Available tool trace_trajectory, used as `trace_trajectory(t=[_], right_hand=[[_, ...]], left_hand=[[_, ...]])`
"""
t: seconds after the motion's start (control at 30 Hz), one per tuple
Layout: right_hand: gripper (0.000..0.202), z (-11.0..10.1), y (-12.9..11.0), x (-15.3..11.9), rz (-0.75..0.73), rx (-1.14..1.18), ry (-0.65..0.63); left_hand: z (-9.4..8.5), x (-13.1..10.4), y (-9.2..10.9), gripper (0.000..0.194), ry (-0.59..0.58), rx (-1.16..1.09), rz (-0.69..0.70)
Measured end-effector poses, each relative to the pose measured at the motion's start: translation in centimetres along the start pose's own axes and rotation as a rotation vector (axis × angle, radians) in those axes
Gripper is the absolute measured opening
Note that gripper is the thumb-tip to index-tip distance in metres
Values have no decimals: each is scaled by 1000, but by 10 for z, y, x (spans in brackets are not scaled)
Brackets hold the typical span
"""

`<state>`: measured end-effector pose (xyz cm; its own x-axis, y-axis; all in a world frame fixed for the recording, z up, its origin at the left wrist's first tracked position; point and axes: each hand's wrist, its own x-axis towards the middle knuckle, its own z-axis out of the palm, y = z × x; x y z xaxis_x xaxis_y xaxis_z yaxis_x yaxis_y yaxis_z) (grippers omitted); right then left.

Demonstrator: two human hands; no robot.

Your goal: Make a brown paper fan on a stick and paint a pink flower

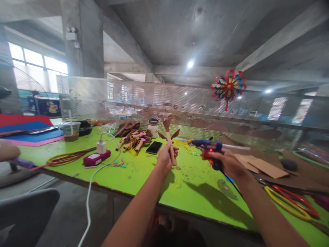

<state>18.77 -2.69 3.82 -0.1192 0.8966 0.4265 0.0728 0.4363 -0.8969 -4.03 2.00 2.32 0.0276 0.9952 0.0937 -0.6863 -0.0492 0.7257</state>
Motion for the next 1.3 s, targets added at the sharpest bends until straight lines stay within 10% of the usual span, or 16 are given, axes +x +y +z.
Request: trace_trajectory(t=[0.37, 1.3], right_hand=[[50, 56, 4, 28, -117, -84, -52], [43, 62, 20, 13, -333, -485, 75]], left_hand=[[1, 2, -13, 12, -12, 105, 79], [2, -2, -26, 25, 67, 368, 217]])
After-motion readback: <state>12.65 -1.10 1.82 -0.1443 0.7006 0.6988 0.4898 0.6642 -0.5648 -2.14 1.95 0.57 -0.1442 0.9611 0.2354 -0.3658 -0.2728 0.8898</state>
